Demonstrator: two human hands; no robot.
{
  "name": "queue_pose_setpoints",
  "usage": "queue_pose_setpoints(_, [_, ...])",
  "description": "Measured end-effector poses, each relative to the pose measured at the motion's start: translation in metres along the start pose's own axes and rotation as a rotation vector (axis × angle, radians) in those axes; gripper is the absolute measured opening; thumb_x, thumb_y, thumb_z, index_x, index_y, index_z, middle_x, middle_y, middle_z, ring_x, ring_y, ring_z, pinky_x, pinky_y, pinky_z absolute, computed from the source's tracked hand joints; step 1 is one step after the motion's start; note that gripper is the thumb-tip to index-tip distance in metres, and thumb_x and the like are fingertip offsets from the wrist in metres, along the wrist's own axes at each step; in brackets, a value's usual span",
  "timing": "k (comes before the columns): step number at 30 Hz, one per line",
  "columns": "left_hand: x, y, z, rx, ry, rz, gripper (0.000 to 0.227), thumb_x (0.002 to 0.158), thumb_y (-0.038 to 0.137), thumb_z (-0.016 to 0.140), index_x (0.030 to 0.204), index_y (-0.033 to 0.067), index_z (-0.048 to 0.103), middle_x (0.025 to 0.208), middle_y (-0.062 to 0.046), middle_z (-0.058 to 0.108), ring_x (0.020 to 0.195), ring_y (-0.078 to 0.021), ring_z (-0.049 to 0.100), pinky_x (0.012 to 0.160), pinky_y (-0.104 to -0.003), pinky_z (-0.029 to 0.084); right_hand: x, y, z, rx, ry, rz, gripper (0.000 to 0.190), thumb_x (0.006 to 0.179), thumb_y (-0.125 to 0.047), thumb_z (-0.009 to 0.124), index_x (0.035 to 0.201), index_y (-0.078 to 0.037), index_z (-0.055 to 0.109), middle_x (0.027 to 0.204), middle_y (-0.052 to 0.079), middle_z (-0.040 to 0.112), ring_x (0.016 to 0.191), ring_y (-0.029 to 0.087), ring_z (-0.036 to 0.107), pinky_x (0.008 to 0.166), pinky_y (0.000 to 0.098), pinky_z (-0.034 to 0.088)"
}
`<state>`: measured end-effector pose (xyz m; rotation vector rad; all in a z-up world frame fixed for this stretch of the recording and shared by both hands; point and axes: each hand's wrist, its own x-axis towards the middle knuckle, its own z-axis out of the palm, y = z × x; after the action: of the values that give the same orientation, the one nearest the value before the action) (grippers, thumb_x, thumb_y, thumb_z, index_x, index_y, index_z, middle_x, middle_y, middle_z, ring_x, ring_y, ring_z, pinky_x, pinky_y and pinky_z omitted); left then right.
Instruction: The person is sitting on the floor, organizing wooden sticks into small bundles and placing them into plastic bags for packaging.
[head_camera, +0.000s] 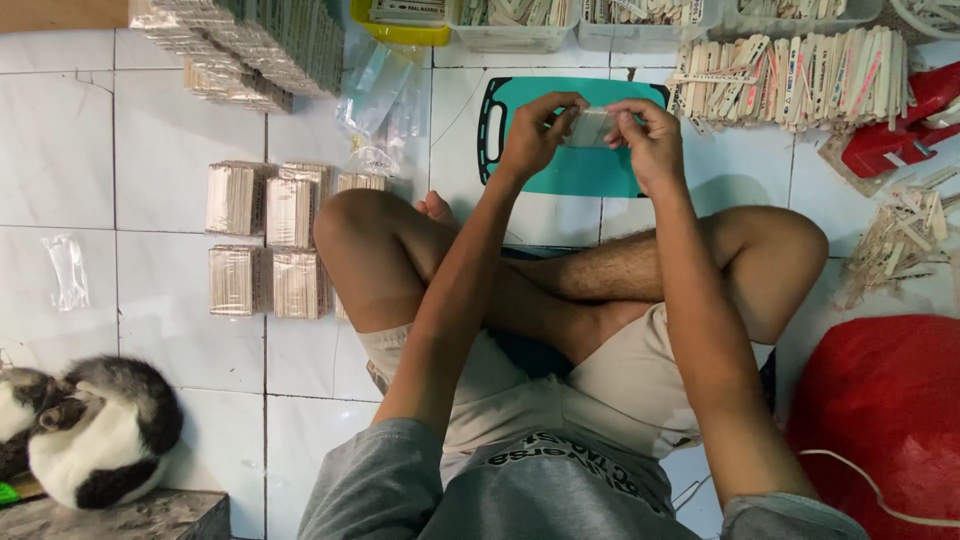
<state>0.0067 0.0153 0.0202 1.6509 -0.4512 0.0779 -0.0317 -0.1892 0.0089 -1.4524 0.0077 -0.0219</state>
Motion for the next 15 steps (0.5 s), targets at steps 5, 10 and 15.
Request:
queue_pose_setpoints(5, [0.0,0.015,-0.001,0.049,-0.014,0.143,0.021,0.088,-0.014,0.063,0.101,0.0021,0.069,0.092,-0.004,0.07,0.066,-0.0133,0.058,0.06,-0.027,0.05,0.003,0.01,-0.003,-0.053,-0.009,-0.087,0.012,0.109,0.002,0.055,0.112,-0.004,0.065,0.114,0.008,0.068,0.081,0.014,0.062,0.075,0.0262,0.055])
queue_pose_setpoints(10, [-0.001,0.019,-0.001,0.093,-0.001,0.162,0.026,0.081,-0.018,0.06,0.095,0.0027,0.068,0.087,-0.004,0.069,0.064,-0.0113,0.053,0.057,-0.025,0.047,-0.001,-0.002,0.003,-0.173,0.0,-0.135,0.011,0.11,0.003,0.053,0.108,-0.003,0.063,0.117,0.008,0.067,0.081,0.014,0.065,0.074,0.0262,0.056])
queue_pose_setpoints(15, [0.001,0.027,0.0,0.175,0.04,0.104,0.012,0.09,0.01,0.069,0.096,-0.0001,0.074,0.087,-0.006,0.076,0.058,-0.0108,0.057,0.055,-0.024,0.051,0.001,0.002,0.001,-0.192,-0.047,-0.216,0.014,0.11,0.008,0.049,0.107,-0.001,0.06,0.12,0.009,0.065,0.082,0.016,0.062,0.075,0.0274,0.052])
